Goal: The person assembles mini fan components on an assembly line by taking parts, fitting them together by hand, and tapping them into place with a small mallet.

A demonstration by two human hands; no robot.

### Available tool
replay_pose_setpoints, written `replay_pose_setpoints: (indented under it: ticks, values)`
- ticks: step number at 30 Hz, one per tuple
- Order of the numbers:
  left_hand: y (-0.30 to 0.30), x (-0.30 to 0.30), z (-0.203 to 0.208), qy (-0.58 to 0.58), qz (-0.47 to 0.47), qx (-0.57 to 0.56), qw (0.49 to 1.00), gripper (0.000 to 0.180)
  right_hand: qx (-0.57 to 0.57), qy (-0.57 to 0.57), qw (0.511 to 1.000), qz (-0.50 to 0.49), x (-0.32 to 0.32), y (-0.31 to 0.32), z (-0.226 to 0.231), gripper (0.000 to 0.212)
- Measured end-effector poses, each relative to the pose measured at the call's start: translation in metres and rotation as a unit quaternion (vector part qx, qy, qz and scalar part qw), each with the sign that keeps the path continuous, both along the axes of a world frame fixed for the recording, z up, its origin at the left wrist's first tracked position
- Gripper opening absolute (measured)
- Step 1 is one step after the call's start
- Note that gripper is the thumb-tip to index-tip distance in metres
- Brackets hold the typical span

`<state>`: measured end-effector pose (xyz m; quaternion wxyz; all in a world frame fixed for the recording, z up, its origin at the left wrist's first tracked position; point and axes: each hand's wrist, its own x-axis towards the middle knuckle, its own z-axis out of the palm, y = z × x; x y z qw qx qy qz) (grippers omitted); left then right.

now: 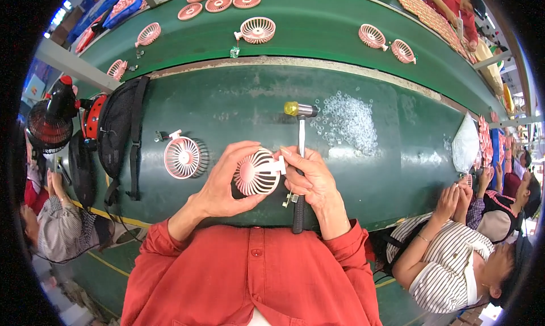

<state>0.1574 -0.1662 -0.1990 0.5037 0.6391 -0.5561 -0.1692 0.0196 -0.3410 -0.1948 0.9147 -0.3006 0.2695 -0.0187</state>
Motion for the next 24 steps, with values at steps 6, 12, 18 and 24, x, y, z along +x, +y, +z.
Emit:
replay_pose_setpoints:
  ticks: [6,12,18,24]
  values:
    - [-0.001,0.0,0.003,0.017,-0.003,0.002,1.0,0.076,0.005,-0.035,0.999,-0.025,-0.003,0.002,-0.001,0.018]
    - [0.001,-0.003,0.004,-0.001,0.01,-0.001,1.0,0.076,0.002,-0.012,0.999,-0.035,0.0,0.003,-0.002,0.016]
    - [0.003,-0.002,-0.002,0.001,0.011,-0.006,1.0,0.076,0.016,-0.032,0.999,-0.025,-0.001,0.004,-0.011,0.018]
    - [0.002,-0.002,-0.002,0.005,0.015,-0.003,1.0,0.076,0.003,-0.03,0.999,-0.024,0.001,0.006,-0.01,0.02]
